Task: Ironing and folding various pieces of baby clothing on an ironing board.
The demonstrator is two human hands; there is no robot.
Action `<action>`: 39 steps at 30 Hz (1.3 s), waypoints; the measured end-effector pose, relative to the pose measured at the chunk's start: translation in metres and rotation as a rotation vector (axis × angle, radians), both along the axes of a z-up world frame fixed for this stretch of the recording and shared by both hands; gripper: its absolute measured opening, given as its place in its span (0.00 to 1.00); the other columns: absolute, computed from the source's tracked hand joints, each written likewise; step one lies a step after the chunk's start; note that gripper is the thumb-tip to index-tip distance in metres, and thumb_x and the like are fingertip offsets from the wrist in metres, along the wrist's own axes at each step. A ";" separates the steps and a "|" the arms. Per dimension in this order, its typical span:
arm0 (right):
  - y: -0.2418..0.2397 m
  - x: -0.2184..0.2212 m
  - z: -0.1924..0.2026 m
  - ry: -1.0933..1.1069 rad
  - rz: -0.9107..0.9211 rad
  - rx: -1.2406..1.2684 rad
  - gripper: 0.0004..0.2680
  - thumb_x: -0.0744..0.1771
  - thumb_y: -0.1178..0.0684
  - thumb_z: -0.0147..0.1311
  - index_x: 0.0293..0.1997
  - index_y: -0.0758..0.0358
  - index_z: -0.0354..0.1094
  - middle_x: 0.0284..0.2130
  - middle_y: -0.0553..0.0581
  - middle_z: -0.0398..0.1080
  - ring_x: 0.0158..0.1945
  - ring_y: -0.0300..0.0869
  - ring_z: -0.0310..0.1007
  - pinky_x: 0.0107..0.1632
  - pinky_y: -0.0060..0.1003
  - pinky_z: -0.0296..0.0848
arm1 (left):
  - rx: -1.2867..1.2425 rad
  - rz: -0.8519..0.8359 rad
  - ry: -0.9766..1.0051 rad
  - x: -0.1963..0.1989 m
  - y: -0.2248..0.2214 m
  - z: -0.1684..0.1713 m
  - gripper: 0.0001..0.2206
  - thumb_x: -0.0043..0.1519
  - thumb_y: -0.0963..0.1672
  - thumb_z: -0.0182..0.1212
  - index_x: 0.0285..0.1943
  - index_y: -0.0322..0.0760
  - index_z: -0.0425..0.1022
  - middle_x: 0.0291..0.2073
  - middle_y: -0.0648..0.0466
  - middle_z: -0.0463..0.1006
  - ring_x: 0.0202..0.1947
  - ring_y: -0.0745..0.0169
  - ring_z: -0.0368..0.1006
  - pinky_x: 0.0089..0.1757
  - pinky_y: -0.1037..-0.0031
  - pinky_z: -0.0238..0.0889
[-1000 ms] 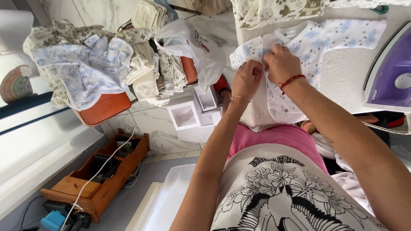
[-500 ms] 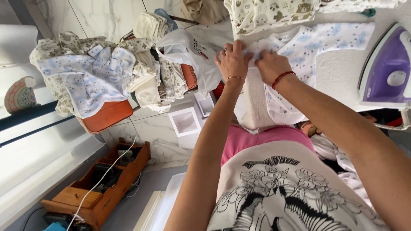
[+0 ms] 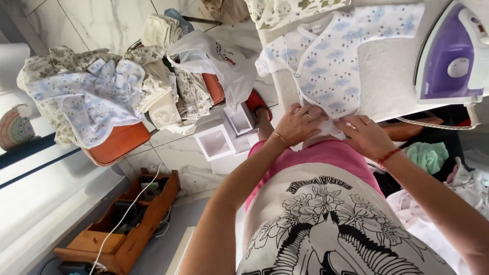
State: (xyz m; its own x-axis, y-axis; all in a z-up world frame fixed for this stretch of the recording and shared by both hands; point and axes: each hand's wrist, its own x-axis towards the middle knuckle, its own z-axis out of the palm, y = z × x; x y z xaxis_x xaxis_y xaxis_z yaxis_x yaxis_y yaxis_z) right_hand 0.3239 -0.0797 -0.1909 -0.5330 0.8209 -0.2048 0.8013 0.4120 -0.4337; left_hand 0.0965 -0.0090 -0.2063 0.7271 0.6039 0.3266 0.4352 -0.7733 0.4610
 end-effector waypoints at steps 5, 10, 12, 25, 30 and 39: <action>-0.002 -0.006 -0.007 -0.075 -0.103 0.208 0.27 0.53 0.46 0.57 0.56 0.54 0.53 0.47 0.55 0.55 0.42 0.52 0.63 0.40 0.41 0.70 | -0.098 0.083 0.126 0.013 0.002 0.032 0.27 0.45 0.61 0.43 0.45 0.46 0.65 0.43 0.54 0.67 0.43 0.59 0.61 0.45 0.68 0.53; -0.006 0.004 -0.021 -0.049 0.020 0.208 0.12 0.59 0.51 0.50 0.44 0.53 0.58 0.41 0.52 0.58 0.43 0.48 0.62 0.39 0.41 0.66 | -0.055 0.043 0.177 0.024 -0.024 -0.014 0.19 0.43 0.56 0.56 0.38 0.49 0.66 0.38 0.56 0.65 0.40 0.58 0.61 0.42 0.66 0.55; -0.005 0.008 -0.030 -0.013 0.053 0.233 0.07 0.61 0.51 0.47 0.40 0.52 0.58 0.39 0.51 0.59 0.43 0.47 0.63 0.39 0.41 0.65 | -0.043 0.045 0.179 0.025 -0.028 -0.020 0.17 0.41 0.54 0.58 0.35 0.50 0.67 0.36 0.56 0.64 0.38 0.57 0.60 0.42 0.65 0.55; 0.012 -0.002 -0.017 0.059 -0.365 -0.021 0.06 0.65 0.45 0.47 0.40 0.47 0.66 0.33 0.44 0.69 0.40 0.41 0.67 0.45 0.38 0.60 | -0.377 0.420 0.195 0.033 -0.028 0.023 0.16 0.46 0.59 0.48 0.31 0.55 0.68 0.28 0.60 0.69 0.36 0.61 0.65 0.41 0.67 0.55; 0.024 -0.015 0.003 -0.092 -0.434 -0.206 0.04 0.64 0.44 0.48 0.35 0.43 0.67 0.29 0.45 0.67 0.38 0.42 0.67 0.42 0.38 0.61 | -0.594 0.551 0.347 0.034 -0.039 0.009 0.10 0.49 0.55 0.50 0.28 0.56 0.70 0.25 0.58 0.69 0.31 0.56 0.67 0.36 0.65 0.57; 0.031 -0.024 -0.015 -0.251 -0.535 -0.275 0.02 0.62 0.44 0.49 0.33 0.37 0.65 0.28 0.39 0.67 0.38 0.38 0.68 0.42 0.36 0.55 | -0.644 0.600 0.458 0.043 -0.030 0.009 0.11 0.47 0.55 0.51 0.25 0.54 0.70 0.23 0.57 0.70 0.32 0.56 0.67 0.37 0.65 0.55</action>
State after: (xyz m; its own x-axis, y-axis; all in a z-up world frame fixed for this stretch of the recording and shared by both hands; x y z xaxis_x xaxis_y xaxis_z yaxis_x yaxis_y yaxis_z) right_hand 0.2999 -0.0491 -0.2055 0.0261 0.8598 -0.5100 0.9557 -0.1711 -0.2396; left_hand 0.1390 -0.0388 -0.1977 0.2166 0.8768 -0.4293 0.9139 -0.0275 0.4050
